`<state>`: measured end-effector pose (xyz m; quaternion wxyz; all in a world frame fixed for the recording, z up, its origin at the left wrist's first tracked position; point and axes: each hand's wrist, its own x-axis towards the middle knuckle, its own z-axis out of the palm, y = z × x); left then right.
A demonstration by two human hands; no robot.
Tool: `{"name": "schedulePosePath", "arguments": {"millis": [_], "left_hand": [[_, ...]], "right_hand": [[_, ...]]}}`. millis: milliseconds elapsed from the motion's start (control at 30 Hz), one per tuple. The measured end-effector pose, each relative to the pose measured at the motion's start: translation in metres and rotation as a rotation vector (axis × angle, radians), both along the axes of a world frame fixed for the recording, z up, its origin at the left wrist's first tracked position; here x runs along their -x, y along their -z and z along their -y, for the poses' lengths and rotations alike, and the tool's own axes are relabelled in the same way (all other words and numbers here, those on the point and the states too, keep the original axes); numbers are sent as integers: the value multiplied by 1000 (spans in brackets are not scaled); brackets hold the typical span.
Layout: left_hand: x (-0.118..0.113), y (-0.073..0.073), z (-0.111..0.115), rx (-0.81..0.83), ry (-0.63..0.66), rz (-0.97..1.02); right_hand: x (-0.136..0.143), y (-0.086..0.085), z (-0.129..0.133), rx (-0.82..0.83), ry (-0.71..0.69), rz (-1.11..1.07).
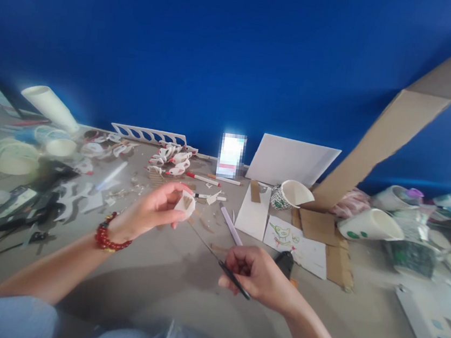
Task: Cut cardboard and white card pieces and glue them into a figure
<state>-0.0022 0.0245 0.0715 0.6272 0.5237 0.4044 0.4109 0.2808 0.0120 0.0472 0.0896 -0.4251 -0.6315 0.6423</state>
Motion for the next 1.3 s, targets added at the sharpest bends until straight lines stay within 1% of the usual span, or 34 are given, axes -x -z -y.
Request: {"name": "schedulePosePath", "arguments": {"millis": [200, 767, 1167, 1300], "left_hand": [[1, 0, 0, 1, 0, -5], [2, -3, 0, 24, -14, 10], [0, 0, 2, 25, -20, 13], [0, 0, 2, 28, -14, 20]], "right_hand": [[1, -4, -1, 24, 3, 4], [-1, 0, -1, 53, -7, -52], [0, -3, 0, 25, -7, -32], [-1, -1, 0, 5, -9, -25]]}}
